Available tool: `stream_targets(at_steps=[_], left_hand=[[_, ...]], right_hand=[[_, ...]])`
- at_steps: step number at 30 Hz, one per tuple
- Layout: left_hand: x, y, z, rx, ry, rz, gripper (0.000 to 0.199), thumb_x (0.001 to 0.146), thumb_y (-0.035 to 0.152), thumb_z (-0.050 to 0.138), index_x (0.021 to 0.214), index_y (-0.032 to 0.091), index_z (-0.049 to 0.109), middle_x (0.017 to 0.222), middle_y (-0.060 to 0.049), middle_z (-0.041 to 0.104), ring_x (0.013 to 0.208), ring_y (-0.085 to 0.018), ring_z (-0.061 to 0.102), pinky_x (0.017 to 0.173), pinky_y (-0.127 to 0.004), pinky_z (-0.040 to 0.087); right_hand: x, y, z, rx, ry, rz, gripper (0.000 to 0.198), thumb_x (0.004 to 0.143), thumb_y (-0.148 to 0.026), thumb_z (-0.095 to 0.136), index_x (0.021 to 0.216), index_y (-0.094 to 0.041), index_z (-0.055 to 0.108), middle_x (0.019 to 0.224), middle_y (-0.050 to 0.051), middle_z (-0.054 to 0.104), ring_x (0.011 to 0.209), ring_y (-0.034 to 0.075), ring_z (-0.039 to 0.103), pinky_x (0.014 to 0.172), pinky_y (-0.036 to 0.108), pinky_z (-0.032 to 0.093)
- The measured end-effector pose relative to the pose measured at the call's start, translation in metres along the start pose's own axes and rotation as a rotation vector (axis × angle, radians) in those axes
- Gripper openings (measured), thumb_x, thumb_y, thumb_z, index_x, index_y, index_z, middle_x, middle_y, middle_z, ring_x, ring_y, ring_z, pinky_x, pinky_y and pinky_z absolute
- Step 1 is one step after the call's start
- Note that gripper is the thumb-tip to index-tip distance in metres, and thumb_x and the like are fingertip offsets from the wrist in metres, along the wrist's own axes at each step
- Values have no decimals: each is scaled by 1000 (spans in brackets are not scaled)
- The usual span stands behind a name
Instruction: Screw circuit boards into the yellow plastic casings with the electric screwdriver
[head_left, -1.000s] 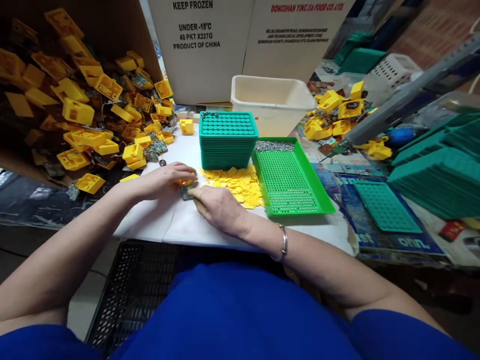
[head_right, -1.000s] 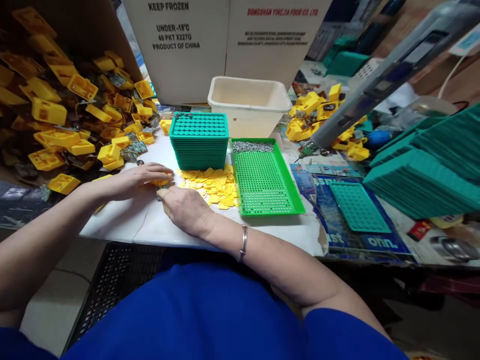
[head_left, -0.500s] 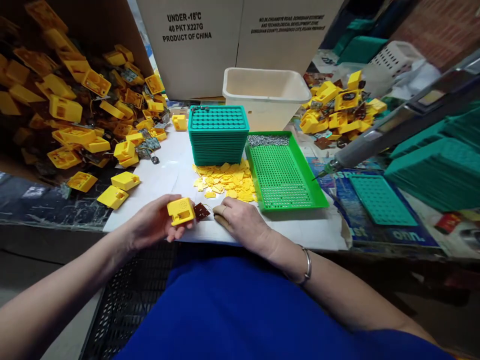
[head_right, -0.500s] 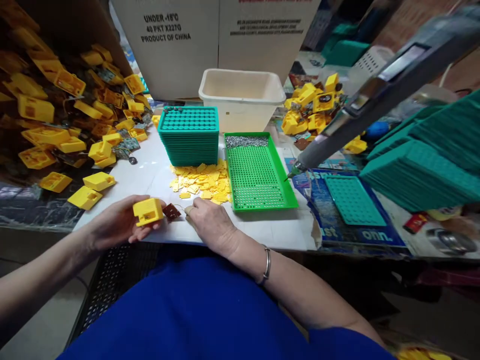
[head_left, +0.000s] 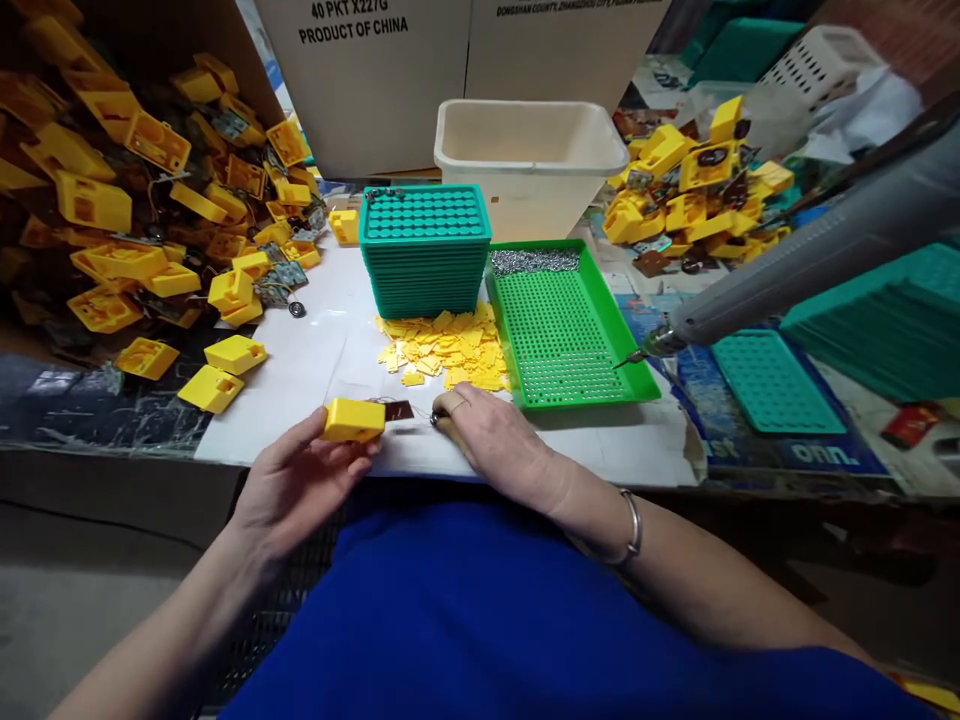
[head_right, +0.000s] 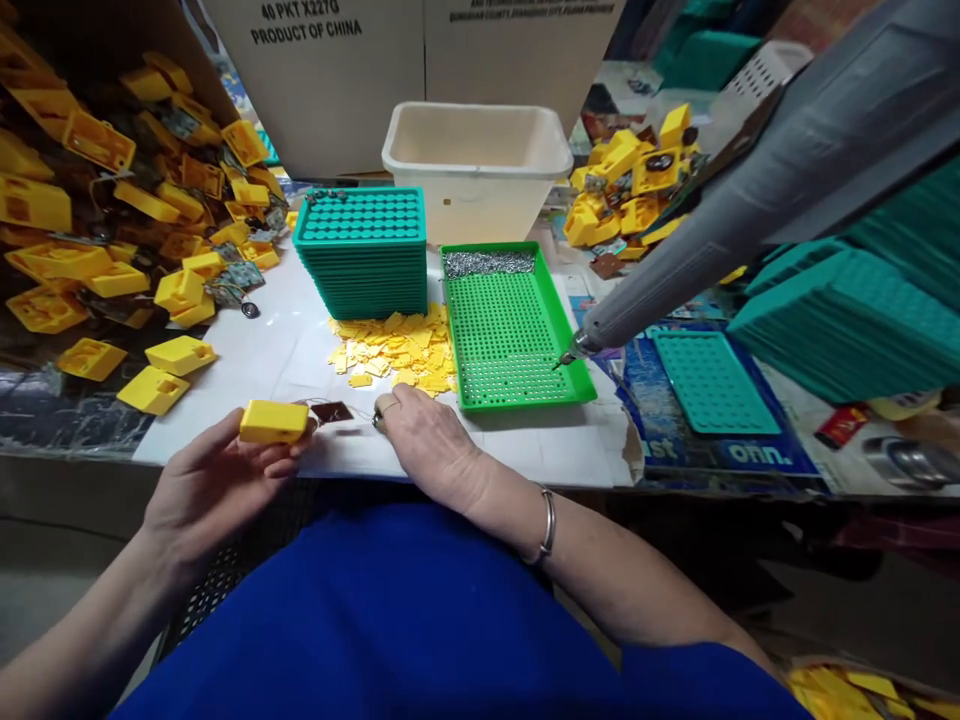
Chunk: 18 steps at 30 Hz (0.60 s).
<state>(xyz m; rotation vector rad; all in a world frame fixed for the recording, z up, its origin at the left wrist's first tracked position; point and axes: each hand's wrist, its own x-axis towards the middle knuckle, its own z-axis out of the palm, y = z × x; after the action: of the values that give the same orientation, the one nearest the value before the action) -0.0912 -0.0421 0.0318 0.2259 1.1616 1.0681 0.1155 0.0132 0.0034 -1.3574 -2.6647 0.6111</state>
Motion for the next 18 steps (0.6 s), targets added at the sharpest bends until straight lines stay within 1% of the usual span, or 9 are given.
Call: stream_targets(at_steps=[3, 6, 8, 9, 10, 12, 14, 16, 18], left_hand=[[6, 8, 1, 158, -140, 55, 31, 71, 35, 71, 96, 17, 73, 81, -8, 71, 64, -17, 61, 44, -21, 47], [11, 18, -3, 523, -288, 76, 39, 70, 36, 76, 105, 19, 68, 69, -1, 63, 51, -12, 52, 41, -21, 43], [14, 20, -4, 747, -322, 75, 45, 69, 31, 81, 109, 21, 64, 73, 1, 63, 53, -11, 51, 44, -20, 43], [15, 19, -3, 804, -326, 81, 47, 68, 29, 83, 109, 21, 63, 77, 1, 64, 57, -11, 53, 47, -19, 44], [16, 16, -2, 815, -324, 92, 48, 67, 26, 84, 109, 21, 62, 80, 1, 64, 61, -11, 54, 51, -19, 45], [18, 8, 3, 745, -312, 120, 50, 65, 24, 85, 108, 20, 60, 84, 0, 66, 70, -12, 59, 59, -19, 48], [21, -1, 8, 652, -298, 132, 50, 65, 24, 86, 107, 19, 59, 90, -2, 69, 79, -15, 64, 69, -23, 51], [24, -9, 13, 590, -291, 141, 53, 63, 23, 86, 109, 19, 59, 97, -4, 71, 85, -18, 67, 75, -27, 53], [25, -13, 17, 557, -291, 162, 54, 63, 21, 86, 111, 20, 60, 99, -5, 72, 85, -18, 68, 76, -29, 54]], right_hand=[[3, 7, -4, 229, 121, 12, 17, 95, -18, 47, 104, -13, 61, 104, 12, 65, 94, 20, 60, 85, 34, 48], [5, 12, -14, 482, 228, 30, 12, 93, -17, 51, 99, -14, 60, 103, 9, 66, 97, 17, 59, 90, 33, 46], [5, 12, -20, 670, 200, 56, 9, 92, -19, 53, 95, -14, 60, 95, 5, 66, 91, 14, 59, 85, 29, 47], [4, 12, -22, 781, 148, 80, 10, 92, -21, 53, 94, -15, 60, 89, 3, 64, 83, 12, 58, 78, 27, 48], [4, 11, -23, 900, 84, 113, 11, 92, -24, 52, 94, -15, 59, 82, 0, 61, 73, 10, 56, 68, 24, 47], [2, 8, -23, 1118, -65, 178, 14, 93, -28, 49, 95, -16, 56, 69, -5, 51, 55, 7, 46, 50, 20, 40], [0, 7, -20, 1213, -158, 188, 15, 94, -29, 46, 98, -16, 54, 60, -8, 43, 46, 6, 37, 42, 19, 34], [-2, 8, -15, 1130, -129, 92, 14, 93, -27, 47, 99, -17, 55, 61, -7, 47, 48, 6, 42, 47, 19, 39], [-3, 11, -11, 921, -2, -84, 11, 93, -23, 49, 98, -17, 57, 76, -1, 59, 65, 9, 54, 62, 23, 48]])
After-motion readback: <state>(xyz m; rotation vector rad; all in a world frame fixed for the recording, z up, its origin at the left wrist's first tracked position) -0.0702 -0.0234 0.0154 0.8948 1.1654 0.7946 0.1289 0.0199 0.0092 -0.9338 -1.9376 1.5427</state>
